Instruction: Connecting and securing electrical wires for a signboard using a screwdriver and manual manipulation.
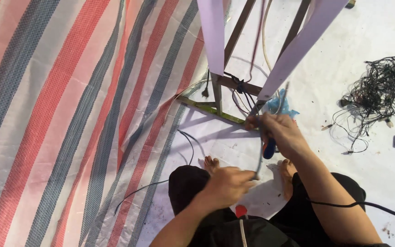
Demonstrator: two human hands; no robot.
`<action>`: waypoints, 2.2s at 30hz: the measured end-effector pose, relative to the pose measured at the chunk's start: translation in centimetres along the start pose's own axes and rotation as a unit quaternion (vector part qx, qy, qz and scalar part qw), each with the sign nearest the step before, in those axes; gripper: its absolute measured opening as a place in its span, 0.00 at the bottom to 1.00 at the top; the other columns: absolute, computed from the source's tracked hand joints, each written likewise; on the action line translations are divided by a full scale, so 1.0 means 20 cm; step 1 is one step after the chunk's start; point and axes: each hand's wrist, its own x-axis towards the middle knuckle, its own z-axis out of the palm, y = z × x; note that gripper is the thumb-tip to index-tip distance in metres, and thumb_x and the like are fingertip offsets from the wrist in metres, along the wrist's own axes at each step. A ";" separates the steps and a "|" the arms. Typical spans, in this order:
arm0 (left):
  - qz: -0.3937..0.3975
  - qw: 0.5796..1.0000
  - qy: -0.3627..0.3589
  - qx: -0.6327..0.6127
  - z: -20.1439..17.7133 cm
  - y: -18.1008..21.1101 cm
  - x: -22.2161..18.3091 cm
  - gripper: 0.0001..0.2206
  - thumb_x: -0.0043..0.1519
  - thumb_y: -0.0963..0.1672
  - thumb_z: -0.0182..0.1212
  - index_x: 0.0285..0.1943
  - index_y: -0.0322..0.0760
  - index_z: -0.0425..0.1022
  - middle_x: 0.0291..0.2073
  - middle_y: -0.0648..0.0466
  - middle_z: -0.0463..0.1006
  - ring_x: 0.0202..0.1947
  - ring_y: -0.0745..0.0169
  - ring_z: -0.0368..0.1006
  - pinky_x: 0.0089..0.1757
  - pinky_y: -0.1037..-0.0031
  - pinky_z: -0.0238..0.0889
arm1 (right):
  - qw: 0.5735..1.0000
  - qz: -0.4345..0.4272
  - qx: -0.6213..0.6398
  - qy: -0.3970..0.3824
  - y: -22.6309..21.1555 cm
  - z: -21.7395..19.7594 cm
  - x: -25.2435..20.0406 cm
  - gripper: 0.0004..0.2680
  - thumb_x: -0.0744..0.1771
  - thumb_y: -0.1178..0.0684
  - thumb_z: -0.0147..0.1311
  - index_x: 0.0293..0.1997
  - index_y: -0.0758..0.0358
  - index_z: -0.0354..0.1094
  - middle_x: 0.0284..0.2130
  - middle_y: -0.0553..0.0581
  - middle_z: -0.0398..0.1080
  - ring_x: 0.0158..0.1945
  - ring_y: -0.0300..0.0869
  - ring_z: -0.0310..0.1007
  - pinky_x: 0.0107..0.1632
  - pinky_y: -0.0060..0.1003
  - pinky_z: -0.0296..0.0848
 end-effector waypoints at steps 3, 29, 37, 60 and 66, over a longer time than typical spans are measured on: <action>-0.058 0.996 -0.059 -0.028 0.10 -0.05 0.05 0.09 0.57 0.44 0.64 0.44 0.37 0.79 0.25 0.47 0.79 0.24 0.48 0.74 0.30 0.62 0.64 | 0.996 0.078 0.021 0.034 -0.07 0.05 0.00 0.08 0.69 0.56 0.55 0.42 0.72 0.78 0.22 0.59 0.74 0.16 0.34 0.59 0.17 0.29 0.60; -0.211 0.900 0.277 -0.261 -0.78 -0.07 -0.22 0.17 0.64 0.40 0.48 0.57 0.22 0.77 0.26 0.51 0.71 0.20 0.70 0.62 0.23 0.81 0.56 | 0.992 -0.115 0.038 0.036 -0.02 -0.16 -0.07 0.11 0.71 0.54 0.47 0.50 0.70 0.75 0.26 0.60 0.74 0.21 0.37 0.67 0.25 0.30 0.69; -0.072 0.847 0.477 -0.224 -0.99 0.03 -1.06 0.14 0.68 0.47 0.49 0.49 0.32 0.75 0.23 0.59 0.71 0.22 0.76 0.66 0.29 0.83 0.65 | 0.991 -0.096 0.085 0.038 -0.03 -0.09 -0.06 0.12 0.73 0.53 0.43 0.48 0.69 0.74 0.28 0.59 0.74 0.18 0.33 0.63 0.18 0.27 0.67; -0.012 0.976 0.210 0.057 -0.39 0.04 0.22 0.06 0.56 0.41 0.72 0.37 0.43 0.78 0.33 0.60 0.76 0.35 0.57 0.77 0.37 0.71 0.73 | 0.984 -0.130 -0.036 -0.119 0.07 -0.02 -0.13 0.10 0.69 0.55 0.50 0.36 0.70 0.77 0.09 0.54 0.67 0.13 0.38 0.64 0.18 0.31 0.65; -0.081 0.977 0.094 -0.176 -0.28 -0.11 0.24 0.03 0.62 0.39 0.65 0.41 0.41 0.82 0.32 0.54 0.81 0.32 0.58 0.79 0.35 0.70 0.72 | 0.994 -0.019 -0.068 -0.079 0.06 -0.11 -0.16 0.11 0.68 0.53 0.54 0.30 0.67 0.79 0.06 0.54 0.63 0.11 0.40 0.62 0.19 0.32 0.62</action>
